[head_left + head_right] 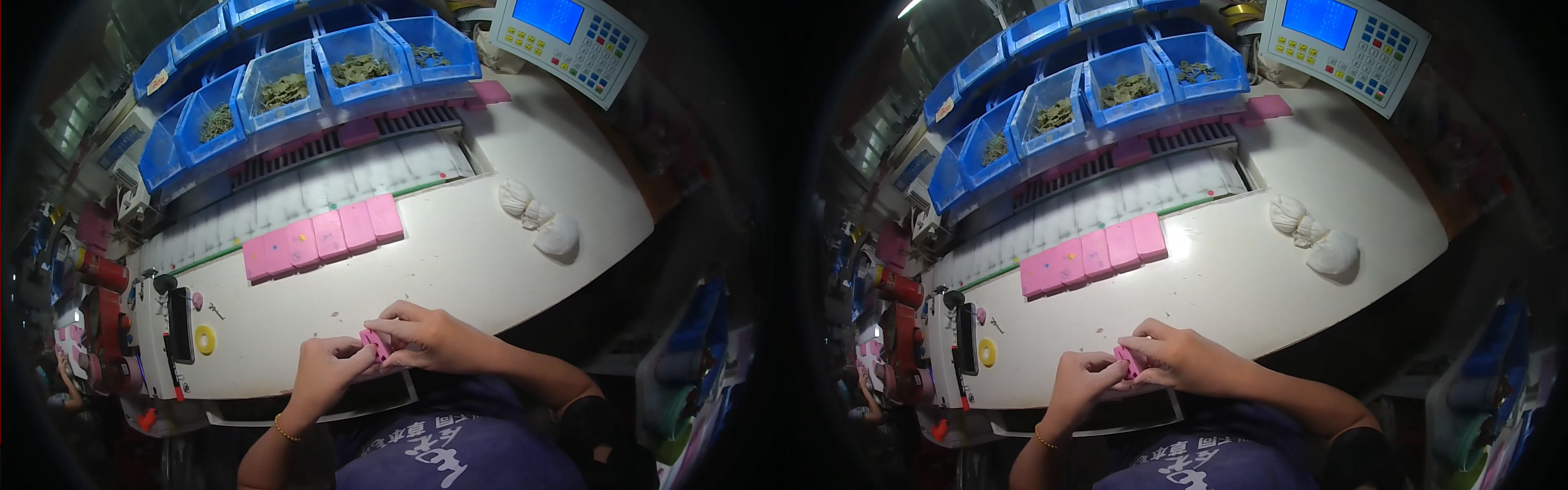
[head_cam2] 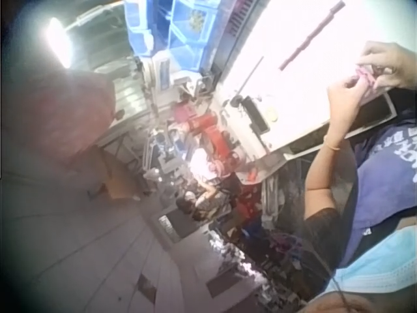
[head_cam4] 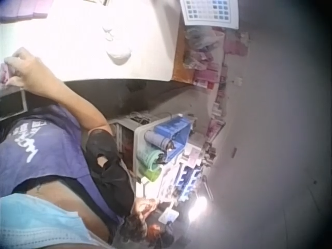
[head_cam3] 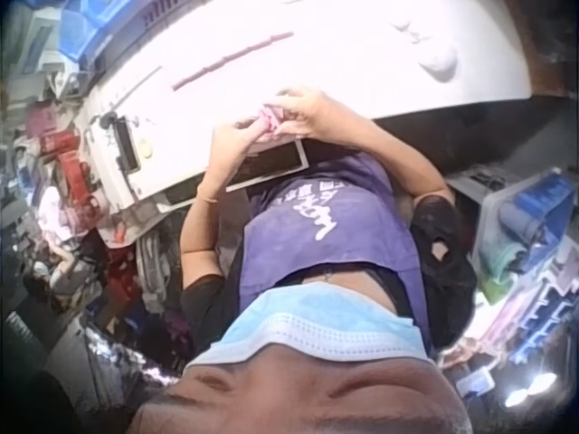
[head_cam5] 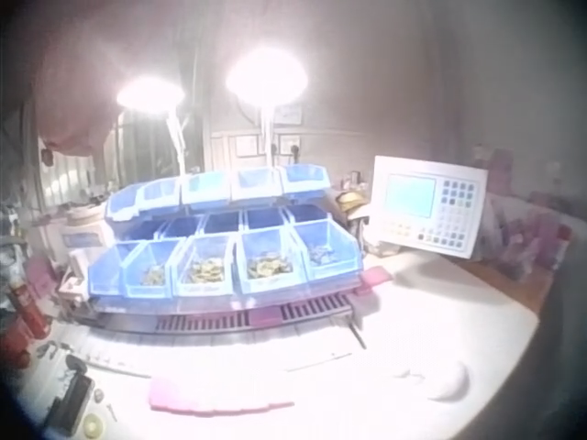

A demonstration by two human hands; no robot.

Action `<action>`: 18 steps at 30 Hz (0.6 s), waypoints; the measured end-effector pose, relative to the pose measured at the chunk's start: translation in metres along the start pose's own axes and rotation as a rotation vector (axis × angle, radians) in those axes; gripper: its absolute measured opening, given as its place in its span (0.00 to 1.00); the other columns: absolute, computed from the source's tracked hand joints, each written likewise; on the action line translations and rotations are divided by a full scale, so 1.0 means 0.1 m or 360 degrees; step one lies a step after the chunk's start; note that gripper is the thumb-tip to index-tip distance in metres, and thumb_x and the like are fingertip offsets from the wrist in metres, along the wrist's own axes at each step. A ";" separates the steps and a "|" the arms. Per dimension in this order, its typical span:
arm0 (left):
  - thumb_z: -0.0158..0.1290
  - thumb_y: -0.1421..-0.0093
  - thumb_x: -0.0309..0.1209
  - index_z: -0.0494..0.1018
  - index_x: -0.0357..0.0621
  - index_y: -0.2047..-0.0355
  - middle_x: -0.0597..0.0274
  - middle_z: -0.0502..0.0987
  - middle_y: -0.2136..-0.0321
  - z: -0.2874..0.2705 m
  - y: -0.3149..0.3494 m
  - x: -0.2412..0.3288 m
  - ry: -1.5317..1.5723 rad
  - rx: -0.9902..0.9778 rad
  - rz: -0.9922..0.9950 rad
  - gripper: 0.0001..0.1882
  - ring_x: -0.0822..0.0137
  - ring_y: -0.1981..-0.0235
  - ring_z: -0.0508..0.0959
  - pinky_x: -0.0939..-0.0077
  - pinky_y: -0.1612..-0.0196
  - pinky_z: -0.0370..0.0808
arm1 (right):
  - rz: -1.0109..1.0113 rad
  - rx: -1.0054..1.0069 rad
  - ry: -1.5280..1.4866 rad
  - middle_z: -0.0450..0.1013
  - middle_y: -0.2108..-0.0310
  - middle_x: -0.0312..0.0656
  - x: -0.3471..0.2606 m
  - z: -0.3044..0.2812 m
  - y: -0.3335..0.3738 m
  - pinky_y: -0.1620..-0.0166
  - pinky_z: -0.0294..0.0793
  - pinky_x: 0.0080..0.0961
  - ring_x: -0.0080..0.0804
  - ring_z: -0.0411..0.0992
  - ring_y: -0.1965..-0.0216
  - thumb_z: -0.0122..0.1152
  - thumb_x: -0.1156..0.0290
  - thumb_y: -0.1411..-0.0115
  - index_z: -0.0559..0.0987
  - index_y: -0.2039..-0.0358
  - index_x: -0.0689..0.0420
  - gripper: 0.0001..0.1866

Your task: Placing small yellow inserts into pink rectangular blocks and wiping them with a cloth.

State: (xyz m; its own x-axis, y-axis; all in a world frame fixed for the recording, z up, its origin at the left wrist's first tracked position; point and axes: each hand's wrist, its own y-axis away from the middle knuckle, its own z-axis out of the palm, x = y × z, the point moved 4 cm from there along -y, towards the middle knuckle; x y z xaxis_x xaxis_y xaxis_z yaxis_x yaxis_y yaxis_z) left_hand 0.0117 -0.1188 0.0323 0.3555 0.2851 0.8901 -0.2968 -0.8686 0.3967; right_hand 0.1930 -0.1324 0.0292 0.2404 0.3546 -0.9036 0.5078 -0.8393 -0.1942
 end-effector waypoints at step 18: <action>0.56 0.44 0.28 0.81 0.26 0.71 0.56 0.81 0.79 0.10 -0.07 0.04 0.0071 -0.0078 -0.0181 0.13 0.73 0.75 0.82 0.83 0.71 0.77 | 0.0058 0.0092 -0.0416 0.70 0.54 0.44 0.16 -0.04 0.10 0.57 0.81 0.26 0.34 0.77 0.59 0.66 0.73 0.42 0.74 0.47 0.60 0.22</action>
State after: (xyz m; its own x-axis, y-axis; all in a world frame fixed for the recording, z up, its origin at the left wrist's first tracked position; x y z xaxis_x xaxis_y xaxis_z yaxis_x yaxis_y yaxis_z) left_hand 0.0238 -0.1151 0.0311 0.3496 0.3993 0.8475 -0.3001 -0.8092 0.5050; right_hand 0.2050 -0.1339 0.0144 0.0321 0.2119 -0.9768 0.4529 -0.8743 -0.1748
